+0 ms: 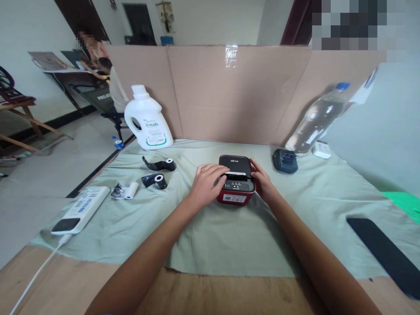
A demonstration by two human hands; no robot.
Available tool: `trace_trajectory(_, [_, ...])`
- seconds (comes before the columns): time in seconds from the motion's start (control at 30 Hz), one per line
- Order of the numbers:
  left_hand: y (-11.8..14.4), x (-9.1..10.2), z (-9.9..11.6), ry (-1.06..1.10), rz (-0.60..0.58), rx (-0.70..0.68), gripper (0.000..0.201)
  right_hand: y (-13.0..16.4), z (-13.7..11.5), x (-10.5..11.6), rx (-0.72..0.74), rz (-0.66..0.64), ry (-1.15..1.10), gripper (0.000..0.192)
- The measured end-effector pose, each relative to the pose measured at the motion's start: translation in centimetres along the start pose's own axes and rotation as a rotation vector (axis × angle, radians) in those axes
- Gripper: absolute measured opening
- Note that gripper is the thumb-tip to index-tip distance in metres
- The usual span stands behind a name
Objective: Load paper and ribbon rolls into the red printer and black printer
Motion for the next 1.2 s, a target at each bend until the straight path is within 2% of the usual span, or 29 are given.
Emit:
trace_trajectory(0.13, [0.4,-1.0,-2.8,0.130,0.034,0.087,0.028,0.0,0.2,-0.3,0.013,-0.042,-0.058,0.077])
trace_trajectory(0.23, [0.8,-1.6,-3.6,0.220,0.065,0.092,0.028,0.2,0.3,-0.5,0.001,-0.061,-0.044,0.076])
trace_trajectory(0.5, [1.4,-2.5,-4.0,0.281,0.087,0.118,0.030,0.2,0.5,-0.5,0.021,-0.013,0.075,0.076])
trace_trajectory(0.8, [1.9,-2.9,-3.9,0.293,0.129,0.116,0.034,1.0,0.8,-1.1,0.063,0.014,0.038,0.079])
trace_trajectory(0.93, [2.2,-2.7,-4.0,0.297,0.119,0.118,0.036,1.3,1.0,-1.1,0.054,0.014,-0.050,0.078])
trace_trajectory(1.2, [2.5,-2.8,-4.3,0.340,0.135,0.078,0.030,1.2,0.6,-1.2,0.038,-0.013,-0.085,0.074])
Point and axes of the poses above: each hand's wrist, its own y-axis away from the middle knuckle, its own x-axis out of the back of the hand, z = x × y, the point moved 5 cm from there along -y, towards the middle knuckle, and after that the axes turned 3 degrees about y, right-handed, at the moved point
